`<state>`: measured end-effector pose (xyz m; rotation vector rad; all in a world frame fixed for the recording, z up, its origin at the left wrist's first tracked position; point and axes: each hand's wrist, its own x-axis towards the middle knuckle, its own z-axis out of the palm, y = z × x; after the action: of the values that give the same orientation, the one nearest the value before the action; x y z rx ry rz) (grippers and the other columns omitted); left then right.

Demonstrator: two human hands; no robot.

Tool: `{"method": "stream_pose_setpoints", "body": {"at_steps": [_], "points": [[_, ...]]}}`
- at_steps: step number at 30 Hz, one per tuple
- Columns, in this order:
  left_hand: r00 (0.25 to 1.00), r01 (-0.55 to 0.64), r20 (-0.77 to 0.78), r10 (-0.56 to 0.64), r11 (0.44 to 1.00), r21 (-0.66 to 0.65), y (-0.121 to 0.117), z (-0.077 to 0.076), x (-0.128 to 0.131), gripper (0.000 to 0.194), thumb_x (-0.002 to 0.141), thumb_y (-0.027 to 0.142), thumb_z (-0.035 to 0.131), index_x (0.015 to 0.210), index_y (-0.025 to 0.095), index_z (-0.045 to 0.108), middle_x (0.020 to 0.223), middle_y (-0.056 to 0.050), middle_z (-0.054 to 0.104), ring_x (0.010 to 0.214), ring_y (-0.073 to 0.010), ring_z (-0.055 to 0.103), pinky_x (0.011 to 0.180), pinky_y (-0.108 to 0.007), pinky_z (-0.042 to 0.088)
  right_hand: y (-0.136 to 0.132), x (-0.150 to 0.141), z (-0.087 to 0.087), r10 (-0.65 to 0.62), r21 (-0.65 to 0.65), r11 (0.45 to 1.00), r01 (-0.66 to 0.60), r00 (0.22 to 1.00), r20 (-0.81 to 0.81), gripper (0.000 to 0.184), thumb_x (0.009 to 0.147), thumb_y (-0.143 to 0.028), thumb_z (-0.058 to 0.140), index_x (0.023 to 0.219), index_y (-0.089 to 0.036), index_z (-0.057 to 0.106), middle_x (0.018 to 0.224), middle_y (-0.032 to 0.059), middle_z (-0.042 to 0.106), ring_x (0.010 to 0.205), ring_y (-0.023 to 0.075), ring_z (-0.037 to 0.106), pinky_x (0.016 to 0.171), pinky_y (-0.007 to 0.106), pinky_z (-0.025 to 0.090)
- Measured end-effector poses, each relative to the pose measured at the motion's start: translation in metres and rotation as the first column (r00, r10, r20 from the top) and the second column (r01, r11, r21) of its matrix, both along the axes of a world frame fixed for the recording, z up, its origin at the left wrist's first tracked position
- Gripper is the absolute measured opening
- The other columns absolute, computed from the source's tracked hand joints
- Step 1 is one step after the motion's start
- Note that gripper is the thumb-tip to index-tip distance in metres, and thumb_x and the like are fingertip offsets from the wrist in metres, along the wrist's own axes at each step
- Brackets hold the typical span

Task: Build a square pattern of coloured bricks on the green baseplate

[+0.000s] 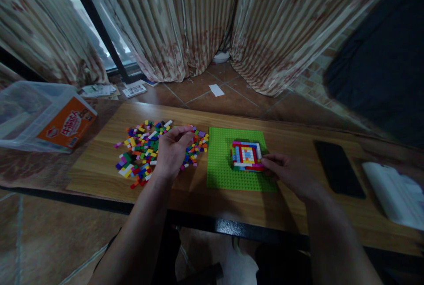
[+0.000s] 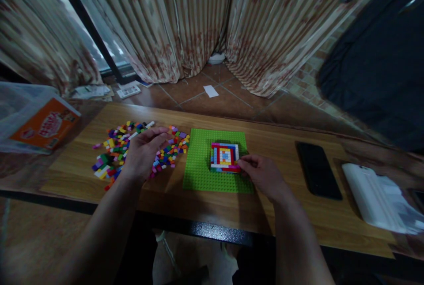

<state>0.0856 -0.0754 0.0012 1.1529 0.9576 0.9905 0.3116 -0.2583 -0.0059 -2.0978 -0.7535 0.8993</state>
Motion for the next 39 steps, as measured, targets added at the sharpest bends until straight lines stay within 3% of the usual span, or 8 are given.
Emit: {"method": "stream_pose_setpoints", "body": {"at_steps": [20, 27, 29, 33, 39], "points": [[0.996, 0.037, -0.077, -0.033, 0.998, 0.042, -0.001, -0.002, 0.001, 0.018, 0.069, 0.026, 0.073, 0.083, 0.015, 0.072, 0.086, -0.004, 0.072, 0.083, -0.0163, 0.064, 0.081, -0.028, 0.049, 0.005, -0.002, 0.007, -0.065, 0.024, 0.997, 0.068, 0.992, -0.107, 0.030, 0.060, -0.041, 0.079, 0.081, -0.021, 0.072, 0.082, 0.0032, 0.073, 0.075, 0.0191, 0.066, 0.071, 0.035, 0.056], [0.997, 0.013, -0.078, -0.008, 0.998, 0.066, 0.003, -0.003, -0.004, 0.020, 0.069, 0.026, 0.073, 0.086, 0.015, 0.072, 0.086, -0.004, 0.073, 0.081, -0.0164, 0.065, 0.078, -0.028, 0.051, -0.005, 0.010, 0.002, -0.046, 0.061, 0.997, 0.054, 0.990, -0.132, 0.039, 0.067, -0.053, 0.075, 0.086, -0.019, 0.073, 0.080, 0.0055, 0.073, 0.072, 0.0178, 0.067, 0.066, 0.032, 0.057], [0.998, 0.002, -0.060, 0.001, 0.998, 0.057, 0.004, -0.002, -0.005, 0.020, 0.069, 0.025, 0.072, 0.086, 0.015, 0.072, 0.081, -0.003, 0.072, 0.077, -0.0156, 0.064, 0.075, -0.028, 0.052, -0.007, 0.014, 0.002, -0.135, 0.140, 0.978, 0.152, 0.983, -0.125, 0.040, 0.071, -0.056, 0.072, 0.085, -0.018, 0.072, 0.076, 0.0052, 0.071, 0.067, 0.0164, 0.066, 0.064, 0.031, 0.057], [0.999, -0.037, -0.017, 0.038, 0.998, 0.049, 0.006, 0.002, -0.007, 0.017, 0.067, 0.024, 0.074, 0.081, 0.015, 0.072, 0.073, -0.001, 0.069, 0.068, -0.0132, 0.063, 0.067, -0.026, 0.052, -0.002, 0.009, 0.006, -0.345, 0.307, 0.891, 0.335, 0.938, -0.023, 0.032, 0.071, -0.049, 0.073, 0.081, -0.018, 0.071, 0.068, 0.0022, 0.068, 0.057, 0.0136, 0.061, 0.056, 0.029, 0.053], [0.998, -0.052, 0.032, 0.050, 0.998, 0.038, 0.008, 0.002, -0.008, 0.020, 0.065, 0.027, 0.077, 0.080, 0.015, 0.071, 0.074, -0.002, 0.070, 0.067, -0.0129, 0.063, 0.065, -0.025, 0.053, 0.013, -0.016, 0.015, -0.425, 0.540, 0.791, 0.289, 0.894, 0.144, 0.023, 0.079, -0.043, 0.068, 0.077, -0.021, 0.069, 0.063, -0.0004, 0.063, 0.056, 0.0133, 0.057, 0.055, 0.028, 0.049]]}}
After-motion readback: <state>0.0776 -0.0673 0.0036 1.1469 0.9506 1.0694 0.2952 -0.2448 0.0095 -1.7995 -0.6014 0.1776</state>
